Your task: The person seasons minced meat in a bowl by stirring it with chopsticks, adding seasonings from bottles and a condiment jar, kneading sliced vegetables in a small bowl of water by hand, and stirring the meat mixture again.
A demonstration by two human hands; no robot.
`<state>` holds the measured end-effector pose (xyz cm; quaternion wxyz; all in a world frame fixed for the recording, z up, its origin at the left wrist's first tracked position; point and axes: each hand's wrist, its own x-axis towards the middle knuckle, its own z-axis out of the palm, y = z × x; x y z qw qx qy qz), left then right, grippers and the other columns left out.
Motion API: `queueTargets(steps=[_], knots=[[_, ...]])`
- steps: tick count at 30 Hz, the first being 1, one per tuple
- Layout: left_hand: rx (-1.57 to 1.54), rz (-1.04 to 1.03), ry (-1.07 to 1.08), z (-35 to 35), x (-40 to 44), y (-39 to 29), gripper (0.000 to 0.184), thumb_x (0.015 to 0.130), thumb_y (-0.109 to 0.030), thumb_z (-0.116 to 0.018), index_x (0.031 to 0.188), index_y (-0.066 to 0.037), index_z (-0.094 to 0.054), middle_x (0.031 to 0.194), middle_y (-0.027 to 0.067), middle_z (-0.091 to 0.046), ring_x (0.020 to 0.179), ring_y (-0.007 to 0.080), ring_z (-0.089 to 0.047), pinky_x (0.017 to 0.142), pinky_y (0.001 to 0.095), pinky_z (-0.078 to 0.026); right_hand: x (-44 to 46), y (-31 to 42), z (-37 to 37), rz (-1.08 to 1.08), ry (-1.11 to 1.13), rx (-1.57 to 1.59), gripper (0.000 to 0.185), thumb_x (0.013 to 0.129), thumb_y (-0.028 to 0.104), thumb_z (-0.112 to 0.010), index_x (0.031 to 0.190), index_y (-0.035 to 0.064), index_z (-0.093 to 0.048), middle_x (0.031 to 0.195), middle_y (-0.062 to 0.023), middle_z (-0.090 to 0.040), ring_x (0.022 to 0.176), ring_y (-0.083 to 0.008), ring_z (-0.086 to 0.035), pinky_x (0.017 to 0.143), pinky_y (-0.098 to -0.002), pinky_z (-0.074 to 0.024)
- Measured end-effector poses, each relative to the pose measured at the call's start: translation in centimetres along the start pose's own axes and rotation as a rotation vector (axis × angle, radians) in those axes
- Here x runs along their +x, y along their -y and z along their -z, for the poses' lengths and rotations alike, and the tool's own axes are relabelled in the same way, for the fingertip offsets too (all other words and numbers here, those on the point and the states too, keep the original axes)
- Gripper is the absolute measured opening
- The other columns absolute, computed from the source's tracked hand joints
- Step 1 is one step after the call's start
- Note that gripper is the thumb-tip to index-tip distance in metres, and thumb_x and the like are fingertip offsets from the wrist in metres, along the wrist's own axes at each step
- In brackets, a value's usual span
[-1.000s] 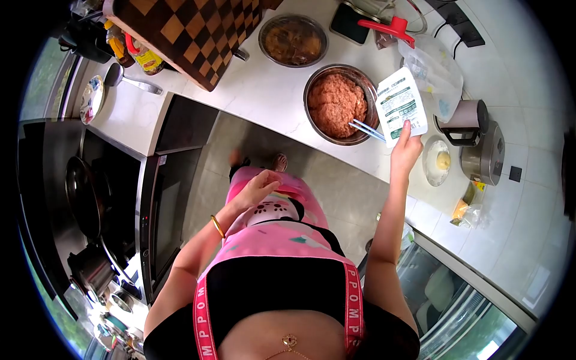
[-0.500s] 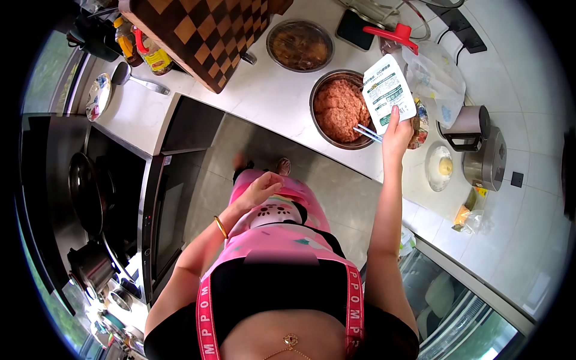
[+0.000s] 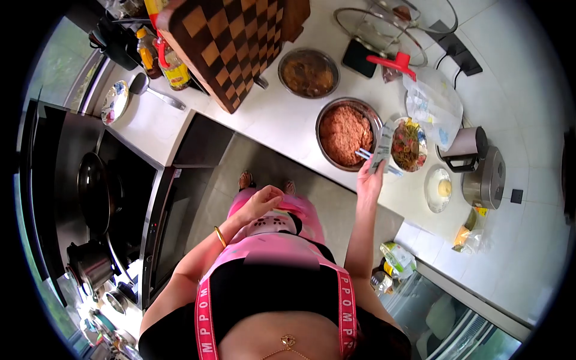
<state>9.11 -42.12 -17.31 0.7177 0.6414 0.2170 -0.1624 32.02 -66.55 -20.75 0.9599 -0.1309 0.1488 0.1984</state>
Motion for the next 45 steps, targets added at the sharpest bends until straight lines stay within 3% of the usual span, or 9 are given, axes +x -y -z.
queueTargets(steps=[8, 15, 18, 21, 25, 28, 33, 40, 45], knots=[[0.335, -0.71, -0.331, 0.6, -1.1, -16.1, 0.022, 0.083, -0.009, -0.06, 0.103, 0.002, -0.056, 0.088, 0.0117, -0.059, 0.062, 0.0144, -0.059, 0.057, 0.0255, -0.049, -2.7, -9.0, -10.1, -0.177, 0.139, -0.01, 0.038, 0.088, 0.039, -0.051, 0.109, 0.0074, -0.057, 0.103, -0.0064, -0.061, 0.096, -0.0209, -0.056, 0.081, -0.0325, -0.0495], [0.391, -0.91, -0.547, 7.9, -4.9, -21.6, 0.018, 0.079, -0.004, -0.063, 0.096, 0.0, -0.06, 0.08, 0.0089, -0.057, 0.056, 0.0132, -0.055, 0.05, 0.0245, -0.044, -5.4, -19.9, -19.7, -0.145, 0.494, -0.386, 0.057, 0.088, 0.044, -0.052, 0.133, 0.0124, -0.036, 0.13, -0.0005, -0.044, 0.119, -0.0182, -0.04, 0.1, -0.0362, -0.0309], [0.402, -0.985, -0.683, 12.0, -6.4, -22.4, 0.011, 0.077, 0.003, -0.059, 0.087, 0.001, -0.059, 0.075, 0.008, -0.056, 0.057, 0.0113, -0.055, 0.05, 0.0228, -0.042, -5.1, -23.4, -21.0, -0.092, 0.553, -0.514, 0.061, 0.085, 0.045, -0.056, 0.133, 0.0123, -0.035, 0.129, -0.0022, -0.044, 0.119, -0.0191, -0.04, 0.097, -0.0392, -0.0335], [0.383, -0.945, -0.744, 16.7, -7.8, -23.6, 0.009, 0.08, 0.003, -0.056, 0.088, 0.002, -0.057, 0.074, 0.0089, -0.055, 0.06, 0.0116, -0.055, 0.053, 0.0232, -0.042, -5.3, -25.1, -22.6, 0.129, 0.567, -0.681, 0.064, 0.083, 0.042, -0.06, 0.131, 0.0069, -0.036, 0.129, -0.0079, -0.044, 0.111, -0.0209, -0.045, 0.087, -0.0369, -0.0384], [0.442, -0.98, -0.717, 21.8, -8.2, -25.3, 0.006, 0.081, 0.001, -0.056, 0.087, 0.002, -0.056, 0.073, 0.0081, -0.055, 0.06, 0.0124, -0.053, 0.054, 0.024, -0.041, -5.4, -25.8, -25.9, 0.615, 0.75, -1.358, 0.018, 0.084, 0.009, -0.058, 0.094, -0.005, -0.062, 0.089, -0.0113, -0.064, 0.063, -0.0125, -0.056, 0.05, -0.0249, -0.0432], [0.417, -0.961, -0.651, 24.7, -7.4, -26.2, 0.012, 0.081, -0.002, -0.058, 0.093, 0.0, -0.058, 0.072, 0.0065, -0.055, 0.058, 0.01, -0.05, 0.053, 0.0236, -0.04, -6.3, -28.5, -30.4, 0.972, 0.8, -1.567, 0.011, 0.086, 0.003, -0.055, 0.082, -0.0055, -0.06, 0.056, -0.0043, -0.055, 0.041, -0.0071, -0.047, 0.039, -0.0225, -0.0337], [0.157, -0.972, -0.784, 29.8, -2.7, -28.9, 0.018, 0.084, -0.005, -0.057, 0.102, -0.001, -0.056, 0.081, 0.0054, -0.059, 0.054, 0.006, -0.045, 0.05, 0.0227, -0.039, -4.0, -32.9, -34.8, 1.414, 0.672, -1.571, 0.011, 0.086, 0.003, -0.057, 0.087, -0.0077, -0.061, 0.064, -0.0119, -0.06, 0.047, -0.0152, -0.054, 0.043, -0.0277, -0.0413], [0.278, -1.066, -1.001, 33.4, 2.7, -31.0, 0.028, 0.083, -0.008, -0.061, 0.108, 0.001, -0.052, 0.098, 0.0113, -0.056, 0.059, 0.0115, -0.055, 0.054, 0.0232, -0.045, -0.9, -37.7, -38.2, 1.476, 0.541, -1.635, 0.016, 0.083, 0.004, -0.059, 0.07, -0.0005, -0.051, 0.062, -0.0141, -0.052, 0.052, -0.0311, -0.054, 0.048, -0.0391, -0.0431], [0.356, -1.069, -0.992, 34.6, 5.9, -32.0, 0.03, 0.08, -0.013, -0.064, 0.104, 0.002, -0.052, 0.092, 0.0148, -0.057, 0.059, 0.0163, -0.055, 0.052, 0.0258, -0.045, 1.7, -40.5, -39.9, 1.396, 0.456, -1.758, 0.021, 0.086, 0.011, -0.054, 0.102, -0.0026, -0.055, 0.076, -0.0215, -0.061, 0.065, -0.0384, -0.06, 0.056, -0.0433, -0.0488]])
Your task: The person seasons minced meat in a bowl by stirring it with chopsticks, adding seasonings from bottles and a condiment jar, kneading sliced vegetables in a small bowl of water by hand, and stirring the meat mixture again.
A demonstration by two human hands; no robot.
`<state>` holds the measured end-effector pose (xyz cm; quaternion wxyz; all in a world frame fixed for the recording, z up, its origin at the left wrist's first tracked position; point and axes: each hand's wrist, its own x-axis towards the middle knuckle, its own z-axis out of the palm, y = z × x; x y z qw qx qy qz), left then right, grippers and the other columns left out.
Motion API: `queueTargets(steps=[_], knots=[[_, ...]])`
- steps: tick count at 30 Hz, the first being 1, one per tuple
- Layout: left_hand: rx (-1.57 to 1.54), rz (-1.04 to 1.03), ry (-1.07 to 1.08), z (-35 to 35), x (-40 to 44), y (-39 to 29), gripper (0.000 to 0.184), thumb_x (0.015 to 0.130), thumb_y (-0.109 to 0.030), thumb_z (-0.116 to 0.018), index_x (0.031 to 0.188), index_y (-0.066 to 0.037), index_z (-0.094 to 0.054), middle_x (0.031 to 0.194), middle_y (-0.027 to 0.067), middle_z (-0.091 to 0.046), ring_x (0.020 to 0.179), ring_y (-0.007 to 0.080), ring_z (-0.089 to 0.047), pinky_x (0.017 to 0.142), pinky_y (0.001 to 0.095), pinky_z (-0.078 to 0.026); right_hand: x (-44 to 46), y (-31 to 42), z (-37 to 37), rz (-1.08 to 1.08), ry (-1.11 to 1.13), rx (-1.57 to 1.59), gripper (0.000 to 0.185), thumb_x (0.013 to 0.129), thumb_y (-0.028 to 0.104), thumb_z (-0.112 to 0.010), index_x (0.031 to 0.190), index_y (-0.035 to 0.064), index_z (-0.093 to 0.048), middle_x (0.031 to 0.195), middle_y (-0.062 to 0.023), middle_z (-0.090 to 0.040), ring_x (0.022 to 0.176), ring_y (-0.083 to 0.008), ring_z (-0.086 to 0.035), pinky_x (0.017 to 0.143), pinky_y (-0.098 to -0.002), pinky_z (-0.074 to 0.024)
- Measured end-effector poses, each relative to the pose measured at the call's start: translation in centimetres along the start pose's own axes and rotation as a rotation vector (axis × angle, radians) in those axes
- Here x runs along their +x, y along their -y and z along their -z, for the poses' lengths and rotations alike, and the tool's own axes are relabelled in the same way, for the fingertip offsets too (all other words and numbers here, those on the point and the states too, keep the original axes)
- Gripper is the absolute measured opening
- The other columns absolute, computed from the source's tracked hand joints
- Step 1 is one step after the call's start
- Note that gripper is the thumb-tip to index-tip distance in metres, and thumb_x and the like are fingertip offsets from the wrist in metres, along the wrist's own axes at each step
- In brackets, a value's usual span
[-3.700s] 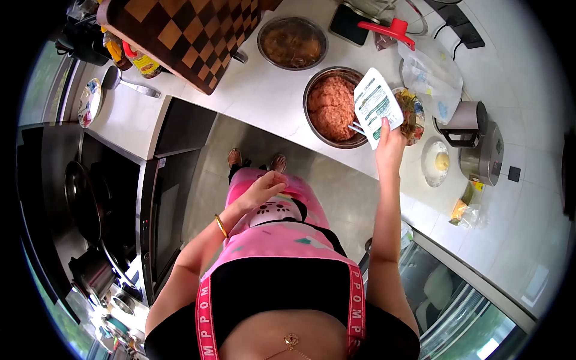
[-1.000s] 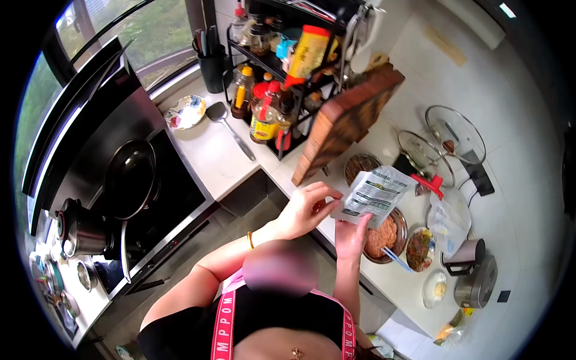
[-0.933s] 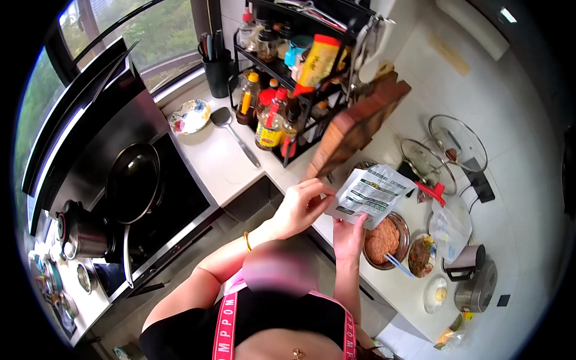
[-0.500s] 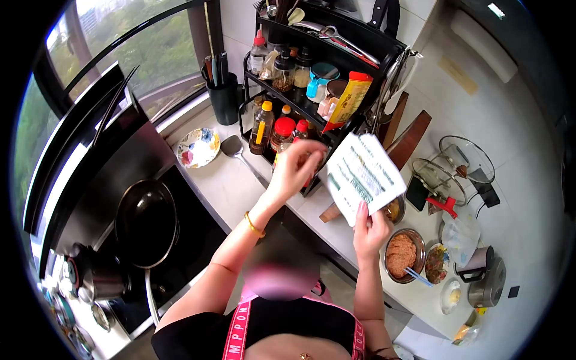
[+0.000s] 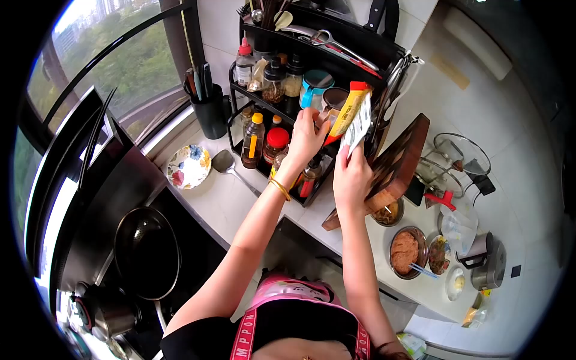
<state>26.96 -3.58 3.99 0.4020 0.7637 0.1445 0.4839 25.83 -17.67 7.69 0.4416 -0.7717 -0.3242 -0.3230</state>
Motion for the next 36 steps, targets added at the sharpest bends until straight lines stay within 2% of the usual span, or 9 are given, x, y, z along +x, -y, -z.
queueTargets(steps=[2, 5, 13, 15, 18, 22, 28, 32, 36], knots=[[0.069, 0.1, 0.157, -0.6, 0.9, 0.9, 0.025, 0.079, -0.018, -0.064, 0.088, 0.005, -0.057, 0.073, 0.0129, -0.059, 0.06, 0.0236, -0.056, 0.056, 0.0335, -0.045, 0.8, -0.1, -1.3, -0.016, 0.043, 0.003, 0.032, 0.086, 0.011, -0.053, 0.115, -0.0009, -0.05, 0.077, -0.022, -0.062, 0.066, -0.0377, -0.061, 0.056, -0.0433, -0.0494], [-0.234, 0.345, 0.172, -1.4, 1.5, 1.4, 0.03, 0.08, -0.024, -0.062, 0.079, 0.006, -0.058, 0.061, 0.0097, -0.057, 0.061, 0.0197, -0.056, 0.057, 0.0339, -0.044, 1.8, -0.9, -2.7, -0.053, 0.203, -0.093, 0.051, 0.088, 0.013, -0.051, 0.131, -0.006, -0.032, 0.081, -0.0201, -0.064, 0.066, -0.0323, -0.064, 0.054, -0.0384, -0.0525], [-0.291, 0.53, 0.024, 0.1, 1.3, -1.2, 0.049, 0.087, -0.045, -0.053, 0.077, 0.002, -0.057, 0.061, 0.0038, -0.05, 0.061, 0.009, -0.041, 0.056, 0.0276, -0.037, 0.8, -1.1, -2.6, -0.259, 0.229, 0.038, 0.074, 0.085, 0.022, -0.06, 0.138, -0.0008, -0.014, 0.068, -0.0195, -0.061, 0.061, -0.0372, -0.061, 0.054, -0.0424, -0.0481], [-0.309, 0.473, -0.027, 0.5, 1.0, -1.8, 0.051, 0.087, -0.046, -0.052, 0.075, 0.002, -0.057, 0.059, 0.0031, -0.048, 0.06, 0.0082, -0.04, 0.055, 0.0272, -0.036, -0.6, -0.8, -1.4, -0.232, 0.233, 0.073, 0.073, 0.086, 0.028, -0.059, 0.138, -0.0019, -0.017, 0.077, -0.0217, -0.062, 0.063, -0.0354, -0.062, 0.054, -0.0417, -0.0498], [-0.273, 0.405, -0.178, 1.5, 0.7, -2.3, 0.047, 0.088, -0.043, -0.053, 0.072, 0.001, -0.056, 0.057, -0.0009, -0.045, 0.059, 0.0056, -0.037, 0.053, 0.0247, -0.034, -3.5, 0.2, 0.4, -0.156, 0.253, 0.257, 0.067, 0.085, 0.02, -0.061, 0.137, 0.0009, -0.023, 0.06, -0.0082, -0.051, 0.05, -0.025, -0.055, 0.049, -0.0363, -0.0464], [-0.471, 0.444, -0.262, 5.4, -0.6, -6.1, 0.043, 0.09, -0.036, -0.053, 0.065, -0.002, -0.055, 0.062, -0.0068, -0.045, 0.059, 0.0029, -0.035, 0.053, 0.0208, -0.029, -7.1, 1.7, 2.5, -0.077, 0.317, 0.387, 0.05, 0.084, 0.015, -0.062, 0.126, 0.0008, -0.039, 0.062, -0.0068, -0.052, 0.05, -0.0208, -0.055, 0.047, -0.0334, -0.0464], [-0.43, 0.44, -0.165, 14.0, -9.0, -10.4, 0.025, 0.091, -0.028, -0.049, 0.077, -0.009, -0.056, 0.06, -0.0078, -0.04, 0.053, 0.0009, -0.032, 0.046, 0.0179, -0.023, -6.3, 3.6, 8.2, -0.077, 0.282, 0.661, 0.021, 0.085, 0.009, -0.062, 0.101, 0.0003, -0.051, 0.061, -0.0015, -0.049, 0.045, -0.0085, -0.044, 0.043, -0.0214, -0.0372], [-0.327, 0.531, -0.083, 16.2, -17.3, -13.3, 0.022, 0.091, -0.024, -0.049, 0.081, -0.006, -0.056, 0.065, -0.008, -0.042, 0.057, 0.0017, -0.036, 0.049, 0.0191, -0.028, -4.7, 3.9, 12.5, 0.014, 0.495, 0.687, 0.017, 0.082, 0.005, -0.064, 0.098, 0.0026, -0.058, 0.063, -0.0044, -0.051, 0.047, -0.0109, -0.046, 0.044, -0.0242, -0.0377], [-0.279, 0.575, 0.031, 14.6, -23.7, -17.0, 0.016, 0.09, -0.013, -0.048, 0.09, 0.0, -0.058, 0.075, -0.0035, -0.053, 0.068, 0.005, -0.047, 0.062, 0.0192, -0.039, -5.1, 1.4, 16.6, 0.23, 0.852, 0.358, 0.018, 0.074, 0.015, -0.069, 0.089, 0.007, -0.064, 0.074, -0.0074, -0.055, 0.064, -0.0254, -0.059, 0.056, -0.036, -0.0463]])
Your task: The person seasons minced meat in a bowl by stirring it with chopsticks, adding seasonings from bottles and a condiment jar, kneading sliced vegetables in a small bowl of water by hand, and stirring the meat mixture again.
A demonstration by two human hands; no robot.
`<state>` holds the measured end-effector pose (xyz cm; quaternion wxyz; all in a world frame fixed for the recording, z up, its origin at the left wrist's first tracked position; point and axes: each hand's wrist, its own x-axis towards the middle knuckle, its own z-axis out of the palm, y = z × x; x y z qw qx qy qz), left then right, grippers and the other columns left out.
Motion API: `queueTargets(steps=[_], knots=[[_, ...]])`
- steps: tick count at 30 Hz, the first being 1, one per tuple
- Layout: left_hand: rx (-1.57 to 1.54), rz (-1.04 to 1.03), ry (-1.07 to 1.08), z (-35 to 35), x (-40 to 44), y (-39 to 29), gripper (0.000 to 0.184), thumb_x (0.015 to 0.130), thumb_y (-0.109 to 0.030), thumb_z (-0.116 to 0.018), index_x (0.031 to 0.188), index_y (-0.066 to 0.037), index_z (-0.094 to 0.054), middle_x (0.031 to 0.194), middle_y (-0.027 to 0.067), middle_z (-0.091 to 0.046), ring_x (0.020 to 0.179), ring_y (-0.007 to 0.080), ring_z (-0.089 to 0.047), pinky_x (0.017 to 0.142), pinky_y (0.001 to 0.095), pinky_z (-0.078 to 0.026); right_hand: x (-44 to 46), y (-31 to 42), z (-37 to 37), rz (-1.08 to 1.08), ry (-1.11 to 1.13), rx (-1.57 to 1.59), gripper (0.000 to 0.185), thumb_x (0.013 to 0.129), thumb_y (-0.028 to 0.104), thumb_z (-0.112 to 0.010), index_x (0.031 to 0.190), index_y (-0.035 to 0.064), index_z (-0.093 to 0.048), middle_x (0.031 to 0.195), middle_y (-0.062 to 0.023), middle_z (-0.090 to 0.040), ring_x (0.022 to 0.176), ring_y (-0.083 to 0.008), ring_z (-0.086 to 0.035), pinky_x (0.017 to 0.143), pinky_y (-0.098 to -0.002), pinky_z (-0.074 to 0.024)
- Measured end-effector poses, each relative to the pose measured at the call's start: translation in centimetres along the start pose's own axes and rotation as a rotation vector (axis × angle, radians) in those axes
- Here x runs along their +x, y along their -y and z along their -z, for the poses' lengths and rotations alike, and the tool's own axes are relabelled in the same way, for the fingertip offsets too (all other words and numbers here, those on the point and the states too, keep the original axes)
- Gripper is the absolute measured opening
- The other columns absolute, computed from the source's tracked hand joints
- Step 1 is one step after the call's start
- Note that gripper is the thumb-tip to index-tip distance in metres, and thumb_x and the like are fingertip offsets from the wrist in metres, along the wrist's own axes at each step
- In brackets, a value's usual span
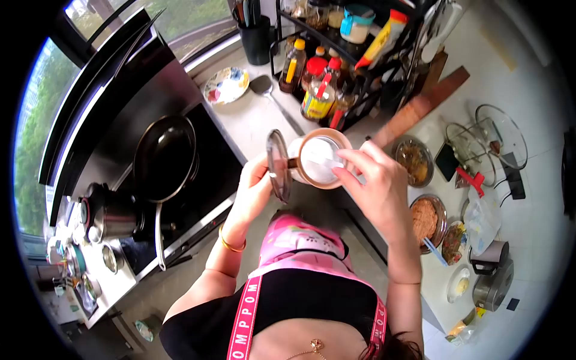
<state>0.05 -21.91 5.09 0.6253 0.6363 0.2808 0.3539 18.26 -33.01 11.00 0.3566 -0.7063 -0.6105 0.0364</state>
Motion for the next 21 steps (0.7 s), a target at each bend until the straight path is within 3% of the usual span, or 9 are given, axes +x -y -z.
queueTargets(steps=[3, 7, 9, 11, 14, 18, 21], knots=[[-0.033, 0.163, 0.146, -2.5, -3.1, 0.7, 0.014, 0.088, -0.007, -0.048, 0.092, 0.002, -0.057, 0.084, 0.0007, -0.055, 0.078, 0.0075, -0.049, 0.07, 0.0221, -0.042, -3.7, -1.0, 1.9, 0.019, 0.126, -0.138, 0.013, 0.072, 0.013, -0.07, 0.078, 0.0052, -0.062, 0.075, -0.0079, -0.053, 0.07, -0.0257, -0.06, 0.058, -0.0366, -0.0465], [-0.003, 0.133, 0.22, -7.9, -5.4, 1.3, 0.013, 0.088, -0.006, -0.047, 0.09, 0.004, -0.055, 0.083, 0.003, -0.052, 0.075, 0.0094, -0.048, 0.067, 0.0219, -0.04, -9.0, -3.1, 3.9, -0.108, 0.187, -0.145, 0.014, 0.072, 0.011, -0.069, 0.075, 0.0044, -0.058, 0.075, -0.0083, -0.052, 0.072, -0.0262, -0.059, 0.058, -0.0373, -0.047], [0.055, 0.064, 0.303, -9.8, -6.2, 2.9, 0.012, 0.088, -0.007, -0.049, 0.086, 0.003, -0.055, 0.077, 0.0036, -0.047, 0.069, 0.0099, -0.044, 0.062, 0.0224, -0.037, -11.7, -4.1, 4.4, -0.211, 0.06, -0.097, 0.015, 0.073, 0.01, -0.068, 0.075, 0.0049, -0.055, 0.072, -0.0083, -0.052, 0.062, -0.0255, -0.058, 0.053, -0.0356, -0.0433], [0.035, 0.06, 0.335, -12.3, -6.8, 4.0, 0.011, 0.086, -0.006, -0.05, 0.081, 0.003, -0.053, 0.072, 0.003, -0.042, 0.064, 0.0099, -0.04, 0.056, 0.024, -0.034, -14.3, -4.6, 5.2, -0.272, 0.046, -0.138, 0.015, 0.076, 0.008, -0.066, 0.077, 0.0044, -0.052, 0.073, -0.0092, -0.053, 0.064, -0.0275, -0.058, 0.054, -0.0366, -0.0438], [0.072, 0.012, 0.361, -15.2, -7.5, 6.3, 0.009, 0.083, -0.005, -0.052, 0.078, 0.002, -0.052, 0.067, 0.0041, -0.039, 0.06, 0.0121, -0.038, 0.053, 0.0265, -0.031, -18.0, -5.9, 5.7, -0.339, -0.175, -0.053, 0.01, 0.08, 0.0, -0.06, 0.081, 0.0016, -0.051, 0.078, -0.0128, -0.057, 0.066, -0.0308, -0.058, 0.058, -0.0384, -0.0452], [0.112, -0.066, 0.438, -18.2, -8.5, 7.7, 0.009, 0.083, -0.006, -0.053, 0.078, 0.002, -0.052, 0.066, 0.0061, -0.039, 0.057, 0.0154, -0.038, 0.052, 0.0274, -0.032, -22.7, -7.5, 7.0, -0.379, -0.376, -0.094, 0.01, 0.08, -0.001, -0.058, 0.085, 0.0023, -0.05, 0.074, -0.013, -0.057, 0.065, -0.0316, -0.059, 0.055, -0.0384, -0.0449], [0.278, -0.237, 0.494, -20.3, -8.9, 7.2, 0.008, 0.082, -0.006, -0.054, 0.077, 0.0, -0.053, 0.066, 0.0081, -0.042, 0.056, 0.0195, -0.041, 0.053, 0.029, -0.034, -25.8, -8.6, 6.8, -0.563, -0.284, 0.132, 0.008, 0.08, -0.002, -0.058, 0.082, 0.0012, -0.051, 0.07, -0.0131, -0.057, 0.062, -0.0302, -0.058, 0.053, -0.0359, -0.0448]])
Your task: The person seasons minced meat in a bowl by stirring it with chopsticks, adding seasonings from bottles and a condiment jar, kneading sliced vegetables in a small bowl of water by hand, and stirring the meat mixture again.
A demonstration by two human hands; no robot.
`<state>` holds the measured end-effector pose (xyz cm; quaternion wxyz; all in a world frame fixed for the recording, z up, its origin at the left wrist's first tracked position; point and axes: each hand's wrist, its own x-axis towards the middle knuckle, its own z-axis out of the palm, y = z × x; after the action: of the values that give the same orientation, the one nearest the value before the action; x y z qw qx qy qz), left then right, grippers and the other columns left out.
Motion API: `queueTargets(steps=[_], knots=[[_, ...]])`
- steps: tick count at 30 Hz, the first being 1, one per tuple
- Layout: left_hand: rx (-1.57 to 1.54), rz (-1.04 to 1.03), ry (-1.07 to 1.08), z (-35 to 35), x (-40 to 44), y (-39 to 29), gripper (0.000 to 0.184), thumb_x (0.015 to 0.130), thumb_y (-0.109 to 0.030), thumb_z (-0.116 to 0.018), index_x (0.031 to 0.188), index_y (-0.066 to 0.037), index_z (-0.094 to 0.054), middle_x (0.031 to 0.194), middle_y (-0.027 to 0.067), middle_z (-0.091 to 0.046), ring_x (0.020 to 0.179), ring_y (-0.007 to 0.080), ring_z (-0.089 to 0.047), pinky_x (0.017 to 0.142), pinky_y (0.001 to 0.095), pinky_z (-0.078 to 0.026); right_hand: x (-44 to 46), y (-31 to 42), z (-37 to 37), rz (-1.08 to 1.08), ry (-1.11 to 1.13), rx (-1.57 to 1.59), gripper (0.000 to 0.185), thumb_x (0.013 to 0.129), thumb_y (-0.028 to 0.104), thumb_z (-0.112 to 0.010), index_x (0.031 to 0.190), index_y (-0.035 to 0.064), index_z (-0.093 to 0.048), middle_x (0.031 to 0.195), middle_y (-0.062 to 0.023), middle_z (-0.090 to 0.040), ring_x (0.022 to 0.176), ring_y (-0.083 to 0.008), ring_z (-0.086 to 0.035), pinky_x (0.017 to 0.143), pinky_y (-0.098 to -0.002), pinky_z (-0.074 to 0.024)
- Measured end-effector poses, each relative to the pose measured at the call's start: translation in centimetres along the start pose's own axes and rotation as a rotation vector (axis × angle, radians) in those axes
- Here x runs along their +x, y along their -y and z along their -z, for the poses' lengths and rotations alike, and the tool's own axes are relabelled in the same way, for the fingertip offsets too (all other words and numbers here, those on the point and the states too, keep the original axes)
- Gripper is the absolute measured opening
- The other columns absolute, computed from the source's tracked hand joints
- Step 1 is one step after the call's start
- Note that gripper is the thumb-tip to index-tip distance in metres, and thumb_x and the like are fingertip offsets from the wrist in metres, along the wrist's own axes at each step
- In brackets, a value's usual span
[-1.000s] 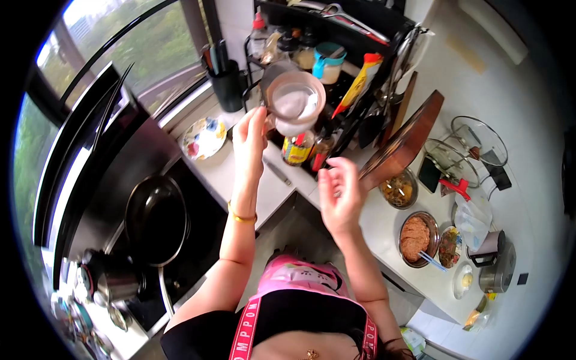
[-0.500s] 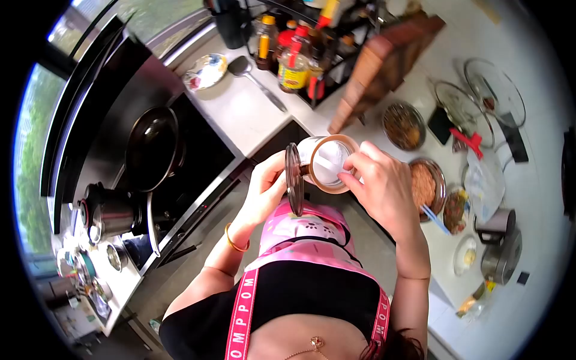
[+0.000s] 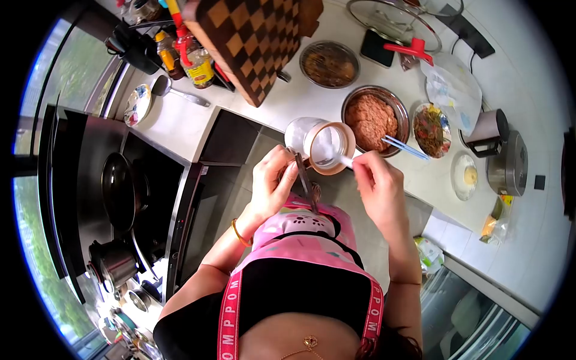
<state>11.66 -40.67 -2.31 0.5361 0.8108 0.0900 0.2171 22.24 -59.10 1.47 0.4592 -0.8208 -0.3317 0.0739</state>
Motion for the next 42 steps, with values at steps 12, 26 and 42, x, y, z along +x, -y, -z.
queueTargets(steps=[12, 26, 42], knots=[[0.237, -0.115, 0.143, -4.3, 0.9, -0.3, 0.007, 0.081, -0.009, -0.059, 0.078, -0.003, -0.056, 0.069, 0.0096, -0.05, 0.058, 0.0267, -0.048, 0.057, 0.034, -0.04, -2.4, -5.0, -1.1, -0.389, -0.081, 0.522, 0.004, 0.087, 0.002, -0.054, 0.083, 0.0012, -0.055, 0.06, -0.0016, -0.056, 0.047, -0.004, -0.051, 0.04, -0.0179, -0.0387], [-0.437, 0.449, -0.063, -5.8, 2.4, 4.0, 0.014, 0.094, -0.011, -0.044, 0.091, -0.004, -0.057, 0.067, -0.0088, -0.042, 0.057, -0.0013, -0.031, 0.047, 0.0153, -0.024, -1.3, -9.6, 4.0, -0.395, -0.465, 0.714, 0.007, 0.087, 0.004, -0.056, 0.086, -0.0023, -0.055, 0.064, -0.0065, -0.056, 0.046, -0.0076, -0.048, 0.04, -0.0204, -0.0391], [-0.378, 0.473, -0.285, -2.6, 2.5, 3.5, 0.02, 0.094, -0.019, -0.048, 0.094, -0.002, -0.056, 0.07, -0.0025, -0.055, 0.058, 0.0042, -0.05, 0.05, 0.019, -0.041, 5.2, -18.3, 3.0, -0.284, -0.558, 0.346, 0.003, 0.087, 0.002, -0.055, 0.087, -0.0003, -0.055, 0.065, -0.0052, -0.058, 0.049, -0.0075, -0.052, 0.044, -0.0208, -0.0418]])
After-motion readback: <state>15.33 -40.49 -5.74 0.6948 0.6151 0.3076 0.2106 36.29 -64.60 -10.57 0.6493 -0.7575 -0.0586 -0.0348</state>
